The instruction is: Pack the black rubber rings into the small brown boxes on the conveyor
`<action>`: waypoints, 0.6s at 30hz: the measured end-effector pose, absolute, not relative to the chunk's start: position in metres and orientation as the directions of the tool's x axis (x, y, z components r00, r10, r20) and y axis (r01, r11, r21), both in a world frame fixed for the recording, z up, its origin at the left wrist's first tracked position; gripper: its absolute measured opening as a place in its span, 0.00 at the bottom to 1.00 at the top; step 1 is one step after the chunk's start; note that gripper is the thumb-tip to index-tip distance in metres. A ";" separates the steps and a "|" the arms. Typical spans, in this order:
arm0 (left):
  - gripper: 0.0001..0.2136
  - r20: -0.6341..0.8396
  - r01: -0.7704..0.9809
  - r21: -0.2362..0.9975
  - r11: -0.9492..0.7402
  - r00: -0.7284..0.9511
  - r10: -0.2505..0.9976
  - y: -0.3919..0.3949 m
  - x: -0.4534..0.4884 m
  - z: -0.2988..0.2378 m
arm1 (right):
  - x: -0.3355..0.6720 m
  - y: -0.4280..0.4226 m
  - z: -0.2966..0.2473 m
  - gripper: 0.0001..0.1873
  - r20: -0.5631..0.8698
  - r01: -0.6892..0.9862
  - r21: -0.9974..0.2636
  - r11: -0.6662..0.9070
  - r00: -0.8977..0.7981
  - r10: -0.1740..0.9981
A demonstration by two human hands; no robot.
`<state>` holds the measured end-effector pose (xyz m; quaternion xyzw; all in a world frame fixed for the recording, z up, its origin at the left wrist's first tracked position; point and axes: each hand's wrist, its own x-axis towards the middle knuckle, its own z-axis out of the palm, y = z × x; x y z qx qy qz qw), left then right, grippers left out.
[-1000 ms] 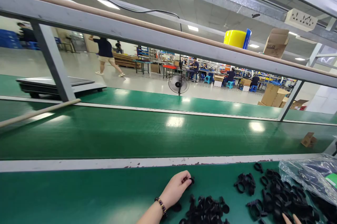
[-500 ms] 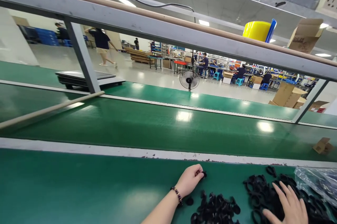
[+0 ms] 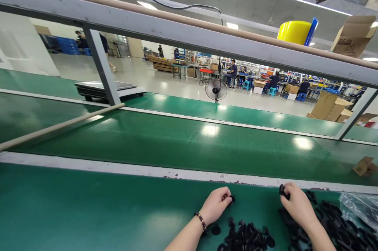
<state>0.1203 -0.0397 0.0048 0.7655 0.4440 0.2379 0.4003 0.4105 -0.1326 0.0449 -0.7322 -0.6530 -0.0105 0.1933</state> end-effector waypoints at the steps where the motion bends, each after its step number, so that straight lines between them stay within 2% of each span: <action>1: 0.05 0.009 0.486 0.826 -0.284 0.493 0.870 -0.040 0.120 0.005 | 0.398 -0.122 0.046 0.07 0.286 0.941 -0.336 -0.040 0.142 0.948; 4: 0.05 0.015 0.483 0.826 -0.290 0.496 0.868 -0.041 0.119 0.007 | 0.356 -0.088 0.032 0.09 0.346 0.826 -0.562 0.041 0.190 0.919; 6: 0.05 0.015 0.480 0.828 -0.289 0.497 0.868 -0.041 0.118 0.007 | 0.335 -0.071 0.013 0.10 0.345 0.783 -0.621 0.041 0.225 0.911; 11: 0.05 0.004 0.464 0.844 -0.268 0.494 0.869 -0.040 0.117 0.005 | 0.344 -0.068 -0.015 0.14 0.344 0.738 -0.675 -0.009 0.325 0.881; 18: 0.06 0.001 0.476 0.835 -0.276 0.499 0.867 -0.041 0.118 0.010 | 0.359 -0.070 -0.008 0.12 0.345 0.641 -0.768 0.020 0.386 0.856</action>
